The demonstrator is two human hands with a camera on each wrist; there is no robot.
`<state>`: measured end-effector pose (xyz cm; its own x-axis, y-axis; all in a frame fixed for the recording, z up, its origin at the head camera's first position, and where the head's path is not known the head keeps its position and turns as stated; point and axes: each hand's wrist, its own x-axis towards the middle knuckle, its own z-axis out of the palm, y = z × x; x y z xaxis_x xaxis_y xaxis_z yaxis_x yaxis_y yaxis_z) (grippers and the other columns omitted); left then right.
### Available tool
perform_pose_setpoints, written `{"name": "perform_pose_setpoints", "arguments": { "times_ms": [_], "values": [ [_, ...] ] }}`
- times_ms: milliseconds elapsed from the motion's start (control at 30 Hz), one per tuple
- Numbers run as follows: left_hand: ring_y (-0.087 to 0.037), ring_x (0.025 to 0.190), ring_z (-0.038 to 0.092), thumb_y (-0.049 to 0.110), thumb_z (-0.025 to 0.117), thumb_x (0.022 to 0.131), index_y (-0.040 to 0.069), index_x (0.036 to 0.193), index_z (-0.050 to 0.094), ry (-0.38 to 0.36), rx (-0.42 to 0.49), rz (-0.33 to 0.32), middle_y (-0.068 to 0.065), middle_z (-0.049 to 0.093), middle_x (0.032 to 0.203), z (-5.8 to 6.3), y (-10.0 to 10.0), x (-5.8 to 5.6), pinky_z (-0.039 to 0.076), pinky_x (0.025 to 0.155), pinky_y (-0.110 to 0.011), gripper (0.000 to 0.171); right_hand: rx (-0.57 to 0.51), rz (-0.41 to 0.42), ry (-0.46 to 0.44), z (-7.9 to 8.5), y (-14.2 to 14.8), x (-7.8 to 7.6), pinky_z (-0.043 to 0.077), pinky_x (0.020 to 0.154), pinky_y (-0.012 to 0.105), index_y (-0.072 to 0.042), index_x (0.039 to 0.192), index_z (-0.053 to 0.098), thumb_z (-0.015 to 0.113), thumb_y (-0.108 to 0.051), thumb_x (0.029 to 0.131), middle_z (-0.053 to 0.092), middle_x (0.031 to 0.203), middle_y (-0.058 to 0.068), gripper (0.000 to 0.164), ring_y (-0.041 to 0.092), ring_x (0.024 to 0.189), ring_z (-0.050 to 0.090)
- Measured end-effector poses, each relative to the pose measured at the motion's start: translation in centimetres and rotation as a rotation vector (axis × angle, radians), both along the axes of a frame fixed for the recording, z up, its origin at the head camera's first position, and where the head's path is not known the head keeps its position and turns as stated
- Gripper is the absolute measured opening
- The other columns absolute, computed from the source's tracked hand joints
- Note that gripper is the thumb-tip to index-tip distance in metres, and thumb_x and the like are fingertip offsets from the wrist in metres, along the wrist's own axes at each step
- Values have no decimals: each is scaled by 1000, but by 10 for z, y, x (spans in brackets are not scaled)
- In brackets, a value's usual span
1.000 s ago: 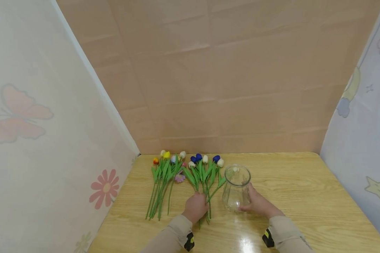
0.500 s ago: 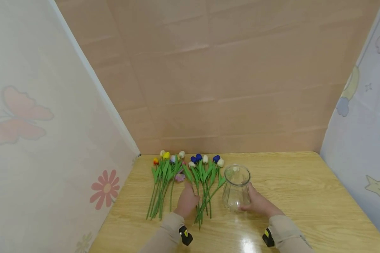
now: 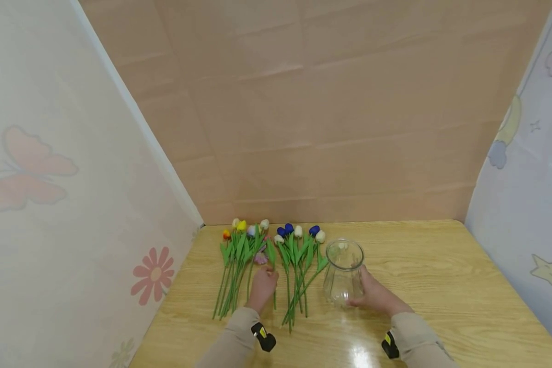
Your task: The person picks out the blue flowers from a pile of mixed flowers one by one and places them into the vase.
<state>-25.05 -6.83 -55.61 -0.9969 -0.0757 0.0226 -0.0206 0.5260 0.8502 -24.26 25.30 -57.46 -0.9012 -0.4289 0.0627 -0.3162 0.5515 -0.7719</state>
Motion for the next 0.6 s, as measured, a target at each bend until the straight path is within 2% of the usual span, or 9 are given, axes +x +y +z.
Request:
{"name": "perform_pose_setpoints", "arguments": {
  "times_ms": [67,200,300,433,500,600],
  "values": [
    [-7,42,30,12,48,98,-11,123,55,0,26,6,4,42,55,4,1,0,27,41,-21,35,2,0,1,0,0,0,33,98,69,3,146,13,83,-31,75,17,143,48,105,63,129,25],
    [-7,47,39,14,51,98,-9,124,55,4,56,24,-4,59,72,14,2,-1,34,45,-23,35,5,3,11,-1,0,-1,33,98,69,3,145,14,83,-29,75,17,143,48,104,63,129,25],
    [-8,48,40,16,51,99,-7,125,55,45,95,29,-3,58,70,22,1,-3,34,45,-24,35,0,0,16,-2,0,-1,32,98,69,3,145,14,84,-28,75,17,143,48,104,63,130,24],
    [-7,44,33,15,51,100,-4,122,57,189,129,47,4,43,60,27,-6,-8,29,43,-22,30,1,-6,19,-2,0,-1,32,99,69,4,145,14,84,-29,74,16,143,48,105,63,130,24],
    [-5,45,35,14,51,100,-2,119,59,284,121,65,5,45,61,29,-13,-11,31,43,-22,26,2,-7,19,-1,0,-1,32,98,69,3,145,14,84,-30,74,17,143,48,105,63,130,25],
    [-3,48,42,18,53,100,1,113,61,419,52,116,2,54,65,26,-25,-17,36,43,-22,23,1,-6,18,-2,0,-1,32,98,69,3,145,15,84,-29,74,18,142,48,105,63,129,26]
  ]
}}
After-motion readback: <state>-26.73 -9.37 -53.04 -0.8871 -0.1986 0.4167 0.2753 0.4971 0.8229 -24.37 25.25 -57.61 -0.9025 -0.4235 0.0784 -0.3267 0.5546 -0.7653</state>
